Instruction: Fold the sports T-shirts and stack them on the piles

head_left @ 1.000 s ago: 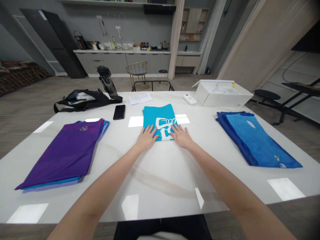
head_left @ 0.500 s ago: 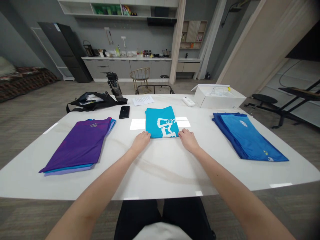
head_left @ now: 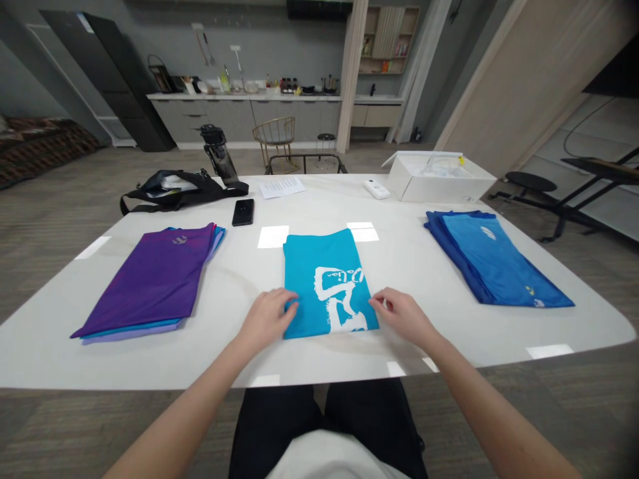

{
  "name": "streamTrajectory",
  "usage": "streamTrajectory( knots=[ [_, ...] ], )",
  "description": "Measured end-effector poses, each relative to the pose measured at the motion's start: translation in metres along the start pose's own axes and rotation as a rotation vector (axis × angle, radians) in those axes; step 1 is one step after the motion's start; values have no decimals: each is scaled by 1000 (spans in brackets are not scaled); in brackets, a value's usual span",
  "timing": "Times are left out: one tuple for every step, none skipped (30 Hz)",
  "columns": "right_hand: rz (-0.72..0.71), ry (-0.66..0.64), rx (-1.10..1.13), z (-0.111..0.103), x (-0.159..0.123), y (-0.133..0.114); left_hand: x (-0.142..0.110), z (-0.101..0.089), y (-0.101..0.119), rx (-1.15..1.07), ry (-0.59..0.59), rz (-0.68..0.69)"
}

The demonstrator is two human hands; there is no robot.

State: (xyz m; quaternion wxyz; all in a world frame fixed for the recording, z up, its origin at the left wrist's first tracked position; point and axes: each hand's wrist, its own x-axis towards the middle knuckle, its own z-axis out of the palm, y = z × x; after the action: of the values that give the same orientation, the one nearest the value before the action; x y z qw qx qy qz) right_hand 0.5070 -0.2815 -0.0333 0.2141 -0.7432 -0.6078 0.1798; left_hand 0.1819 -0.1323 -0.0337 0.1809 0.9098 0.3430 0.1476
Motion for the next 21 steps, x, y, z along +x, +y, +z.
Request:
streamTrajectory(
  knots=[
    [25,25,6,2,22,2,21,1,-10,-7,52,-93],
    [49,48,25,3,46,4,44,3,-20,3,105,-186],
    [85,70,26,5,73,6,68,3,-30,22,125,-272],
    [130,87,4,6,99,8,91,3,-40,33,128,-362],
    [192,97,-9,6,124,10,113,2,-50,25,119,-450],
    [260,89,-7,6,148,11,133,1,-58,9,84,-512],
    [312,85,5,5,168,12,150,-1,-66,0,46,-545],
    [351,84,14,4,185,12,165,-3,-72,-8,8,-576],
    [374,76,23,2,200,13,178,-6,-78,-17,-40,-597],
    [384,63,27,1,211,13,188,-8,-83,-28,-87,-607],
    [383,41,27,-1,220,13,196,-10,-87,-40,-129,-613],
    [377,9,27,-2,228,13,203,-11,-91,-54,-167,-615],
    [372,-30,28,-3,235,13,209,-13,-94,-70,-198,-612],
    [367,-68,33,-3,240,12,215,-13,-97,-88,-221,-609],
    [364,-103,44,-4,245,11,219,-14,-98,-104,-243,-608],
    [359,-134,62,-4,249,11,223,-14,-99,-120,-266,-605],
    [356,-155,83,-3,253,10,227,-14,-99,-133,-288,-600],
    [356,-171,101,-3,256,9,229,-14,-98,-142,-305,-596],
    [356,-180,115,-2,258,8,231,-14,-97,-146,-313,-595],
    [356,-184,126,-2,259,7,233,-14,-95,-154,-311,-595],
    [359,-185,139,-1,259,6,233,-13,-93,-174,-301,-592]
  ],
)
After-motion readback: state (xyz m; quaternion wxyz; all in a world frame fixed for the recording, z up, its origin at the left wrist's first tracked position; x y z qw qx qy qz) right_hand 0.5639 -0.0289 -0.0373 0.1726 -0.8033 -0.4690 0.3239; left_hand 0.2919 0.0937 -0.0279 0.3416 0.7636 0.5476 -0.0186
